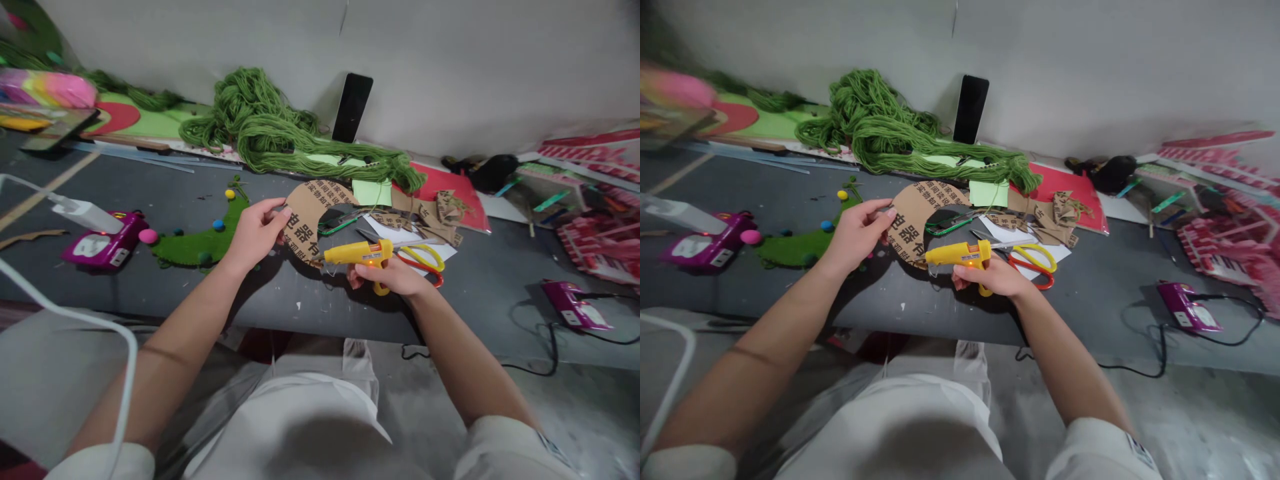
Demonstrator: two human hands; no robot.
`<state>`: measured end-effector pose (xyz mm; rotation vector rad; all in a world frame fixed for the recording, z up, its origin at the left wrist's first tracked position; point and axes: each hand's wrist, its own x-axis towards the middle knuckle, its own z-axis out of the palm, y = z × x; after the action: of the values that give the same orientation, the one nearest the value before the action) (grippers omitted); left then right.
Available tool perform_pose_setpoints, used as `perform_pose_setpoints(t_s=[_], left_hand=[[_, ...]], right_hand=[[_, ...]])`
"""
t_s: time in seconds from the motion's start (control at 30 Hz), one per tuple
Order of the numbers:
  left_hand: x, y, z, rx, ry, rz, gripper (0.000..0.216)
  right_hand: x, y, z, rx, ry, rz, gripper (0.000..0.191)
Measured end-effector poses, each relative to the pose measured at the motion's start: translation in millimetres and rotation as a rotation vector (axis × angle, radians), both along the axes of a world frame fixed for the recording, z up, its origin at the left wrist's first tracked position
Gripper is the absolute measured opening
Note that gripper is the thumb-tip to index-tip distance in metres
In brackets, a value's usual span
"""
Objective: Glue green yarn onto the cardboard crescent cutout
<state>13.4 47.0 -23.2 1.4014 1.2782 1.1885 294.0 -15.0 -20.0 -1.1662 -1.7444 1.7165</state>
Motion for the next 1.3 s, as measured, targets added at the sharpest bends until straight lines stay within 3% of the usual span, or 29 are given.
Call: perform_pose_setpoints(t_s=[0.47,0.77,1.3], left_hand=[[-0.9,0.4,-3.8,-0.070,-0.073,-0.053,0.047],[-0.4,0.4,-5.2,-0.076,-0.101,-0.027,0.046],[-1.1,0.8,-2.6,-0.034,-0.052,-0.021,0.039]], right_hand=[[-2.1,0.4,1.1,0.076,-0.056,0.003,0.046],[0.2,-1.9,-4.9,-0.004,-0.080,-0.048,0.048],[1.5,-3.3,4.2,0.040,-0.075,-0.088,0.050]])
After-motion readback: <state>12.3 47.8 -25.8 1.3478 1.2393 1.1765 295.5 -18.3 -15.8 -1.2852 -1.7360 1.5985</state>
